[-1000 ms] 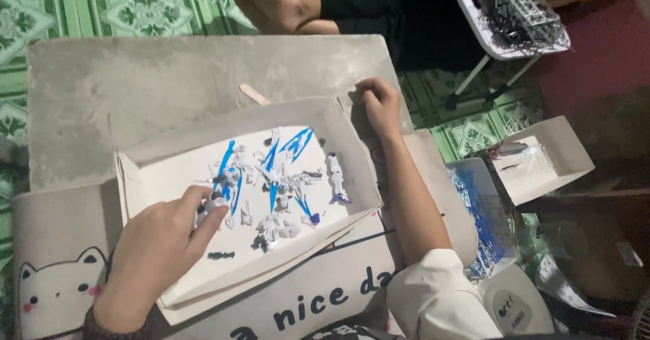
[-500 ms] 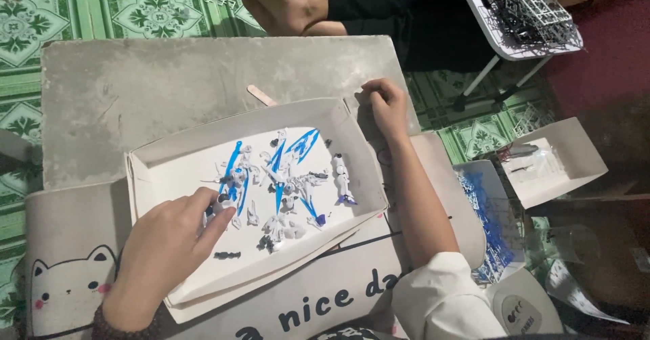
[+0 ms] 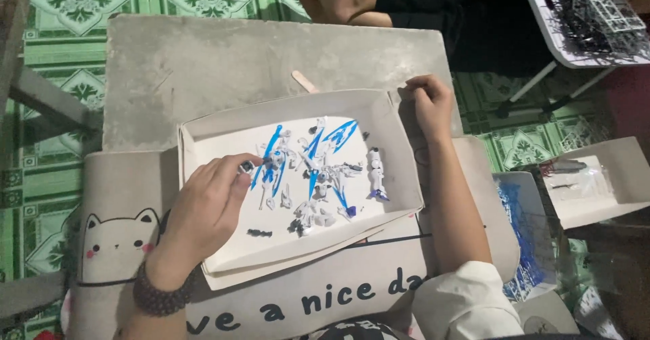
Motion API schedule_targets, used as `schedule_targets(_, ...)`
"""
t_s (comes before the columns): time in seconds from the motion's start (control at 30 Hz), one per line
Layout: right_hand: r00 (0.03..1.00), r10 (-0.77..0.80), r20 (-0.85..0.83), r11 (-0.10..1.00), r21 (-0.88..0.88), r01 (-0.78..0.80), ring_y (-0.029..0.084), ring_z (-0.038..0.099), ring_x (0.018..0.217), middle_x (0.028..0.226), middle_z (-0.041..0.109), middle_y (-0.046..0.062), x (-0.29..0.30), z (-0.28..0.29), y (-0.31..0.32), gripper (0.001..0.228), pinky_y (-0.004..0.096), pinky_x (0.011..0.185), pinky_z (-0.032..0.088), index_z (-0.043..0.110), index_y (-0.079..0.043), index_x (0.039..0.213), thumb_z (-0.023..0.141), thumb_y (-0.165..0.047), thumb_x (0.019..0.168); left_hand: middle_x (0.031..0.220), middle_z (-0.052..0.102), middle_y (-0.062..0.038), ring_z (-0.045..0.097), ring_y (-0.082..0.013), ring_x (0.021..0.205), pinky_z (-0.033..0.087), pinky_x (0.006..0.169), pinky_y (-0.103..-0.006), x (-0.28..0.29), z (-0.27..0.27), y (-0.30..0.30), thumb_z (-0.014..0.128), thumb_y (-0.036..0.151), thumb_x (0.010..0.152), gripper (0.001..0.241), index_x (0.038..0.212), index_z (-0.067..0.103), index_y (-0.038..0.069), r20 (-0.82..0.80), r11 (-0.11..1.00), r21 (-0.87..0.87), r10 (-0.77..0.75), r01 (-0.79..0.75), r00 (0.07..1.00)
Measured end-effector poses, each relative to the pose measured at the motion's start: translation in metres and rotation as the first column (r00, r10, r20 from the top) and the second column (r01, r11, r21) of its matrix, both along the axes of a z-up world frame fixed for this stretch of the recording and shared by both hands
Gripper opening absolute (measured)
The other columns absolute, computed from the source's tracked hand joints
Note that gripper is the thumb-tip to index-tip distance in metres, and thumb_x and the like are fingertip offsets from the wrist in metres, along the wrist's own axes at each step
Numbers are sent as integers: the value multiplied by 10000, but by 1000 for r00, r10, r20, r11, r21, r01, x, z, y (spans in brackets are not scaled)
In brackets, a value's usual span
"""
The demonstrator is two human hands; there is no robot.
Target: The person assembles small white and blue action figure parts from a box on their lap. They pick up individual pieces, connect them by hand, and hold the assembled figures.
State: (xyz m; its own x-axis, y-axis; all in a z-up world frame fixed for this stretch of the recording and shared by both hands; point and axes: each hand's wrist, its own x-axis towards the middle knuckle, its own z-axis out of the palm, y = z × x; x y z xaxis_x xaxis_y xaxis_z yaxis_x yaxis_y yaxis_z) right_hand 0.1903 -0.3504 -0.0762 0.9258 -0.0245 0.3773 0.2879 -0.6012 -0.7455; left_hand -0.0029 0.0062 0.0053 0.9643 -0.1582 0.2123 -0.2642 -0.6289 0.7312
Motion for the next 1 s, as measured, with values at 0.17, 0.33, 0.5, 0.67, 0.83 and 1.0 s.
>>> schedule_targets(0.17,1000,13,0,1000,26,-13,136,592,733,805,654,66,2,-4,-3,261,212,709,469,661,-4,878,438,47,752,908,622,-68,560,-195,781,420,715,-326,0,5,-1,399,124,927,251,1101,559,41,39,999,-37,2,-1,999)
schedule_targets(0.33,1000,25,5,998,55,-26,128,589,731,806,652,66,5,-6,-5,251,207,699,465,656,1,884,444,55,761,946,625,-81,563,-197,812,425,707,-321,0,6,-1,397,127,932,260,1106,562,26,39,999,-51,3,-1,999)
schedule_targets(0.5,998,44,42,998,38,-45,123,559,695,793,647,65,6,-9,-5,251,200,654,442,664,6,880,456,47,746,817,598,-61,533,-164,638,410,589,-307,0,4,-1,406,176,942,257,1108,566,61,-24,999,-19,28,-29,999)
schedule_targets(0.67,998,58,-15,996,68,-56,244,595,824,839,626,137,14,-23,-16,247,391,769,439,660,-21,973,478,70,833,901,658,-146,626,-348,921,489,783,-444,2,-3,5,396,222,969,295,1101,593,46,43,999,-31,-27,28,999)
schedule_targets(0.83,998,44,34,996,80,-47,277,617,820,833,627,144,11,-22,-20,242,410,757,457,661,-20,966,492,82,826,940,660,-135,623,-311,966,491,835,-421,1,-2,-4,421,262,963,306,1103,589,47,-59,998,-55,-29,25,998)
schedule_targets(1.0,996,48,68,994,96,-55,109,497,645,791,638,62,6,-11,-9,256,199,602,419,659,10,857,442,74,737,876,635,-80,578,-171,651,449,603,-297,0,-3,-9,534,145,884,214,1062,592,43,-30,998,47,47,-45,998)
